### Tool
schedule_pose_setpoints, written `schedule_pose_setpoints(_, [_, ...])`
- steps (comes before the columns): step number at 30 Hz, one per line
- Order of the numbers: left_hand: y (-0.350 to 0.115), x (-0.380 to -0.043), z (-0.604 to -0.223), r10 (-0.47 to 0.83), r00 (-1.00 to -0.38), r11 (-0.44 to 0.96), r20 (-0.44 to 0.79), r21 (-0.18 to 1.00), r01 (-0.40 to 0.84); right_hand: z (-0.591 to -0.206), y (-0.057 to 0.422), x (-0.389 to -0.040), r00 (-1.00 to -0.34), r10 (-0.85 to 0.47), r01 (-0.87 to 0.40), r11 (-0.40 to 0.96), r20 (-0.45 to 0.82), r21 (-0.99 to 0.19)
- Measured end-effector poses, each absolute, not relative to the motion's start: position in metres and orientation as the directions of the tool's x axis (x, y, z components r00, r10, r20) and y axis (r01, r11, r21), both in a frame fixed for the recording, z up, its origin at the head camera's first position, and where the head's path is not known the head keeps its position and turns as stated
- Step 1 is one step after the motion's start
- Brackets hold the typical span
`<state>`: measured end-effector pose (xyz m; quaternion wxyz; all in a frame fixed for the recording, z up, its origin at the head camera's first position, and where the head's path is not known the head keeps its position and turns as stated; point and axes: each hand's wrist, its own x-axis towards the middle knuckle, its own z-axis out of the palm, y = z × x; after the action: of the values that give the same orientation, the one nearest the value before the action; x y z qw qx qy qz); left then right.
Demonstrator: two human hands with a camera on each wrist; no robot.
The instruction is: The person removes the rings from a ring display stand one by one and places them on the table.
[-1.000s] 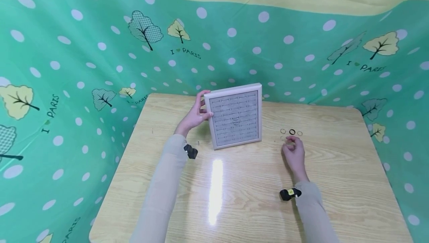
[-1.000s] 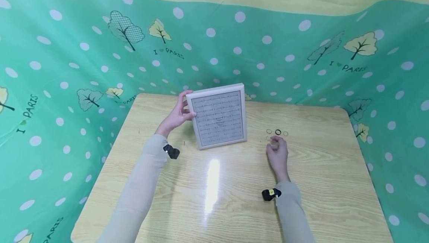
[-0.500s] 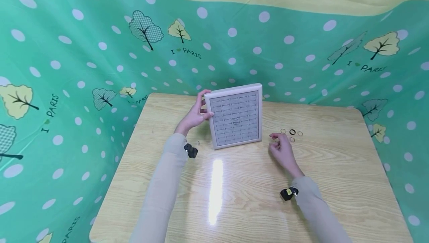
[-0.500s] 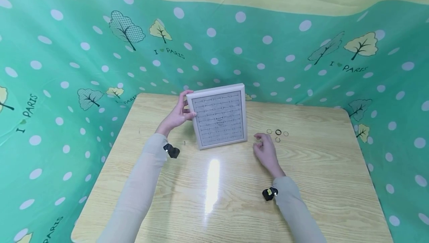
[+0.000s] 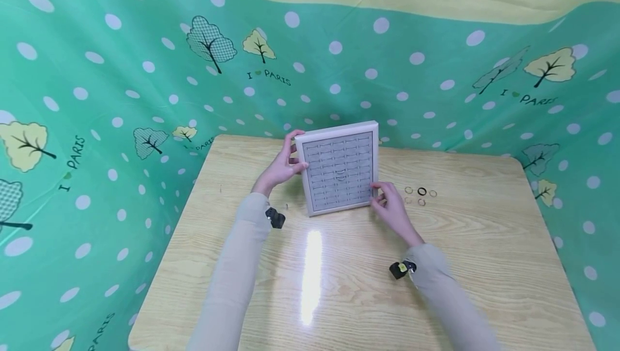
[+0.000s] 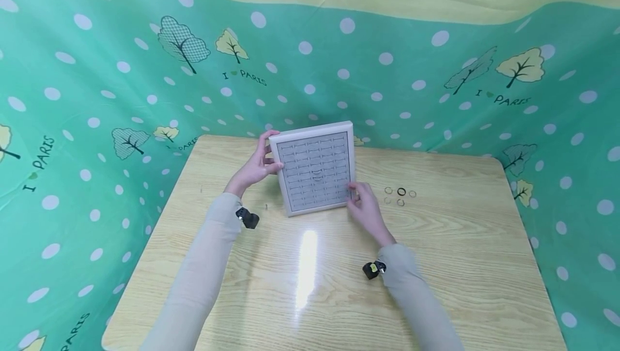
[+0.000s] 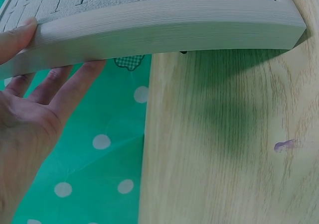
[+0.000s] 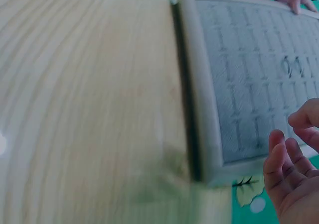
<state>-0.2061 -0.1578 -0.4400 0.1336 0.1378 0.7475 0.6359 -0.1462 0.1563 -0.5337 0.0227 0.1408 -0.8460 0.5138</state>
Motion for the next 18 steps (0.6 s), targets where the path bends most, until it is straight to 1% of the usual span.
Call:
schedule_pose_setpoints(12, [-0.158, -0.205, -0.440, 0.375, -0.927, 0.144, -0.033, 0.989, 0.023, -0.515, 0.120, -0.158, -0.932, -0.247, -0.347, 0.392, 0.266, -0.852])
schedule_pose_setpoints(18, [-0.159, -0.205, -0.440, 0.377, -0.926, 0.137, -0.025, 0.990, 0.029, -0.506, 0.103, -0.165, -0.907, -0.253, -0.413, 0.378, 0.336, -0.829])
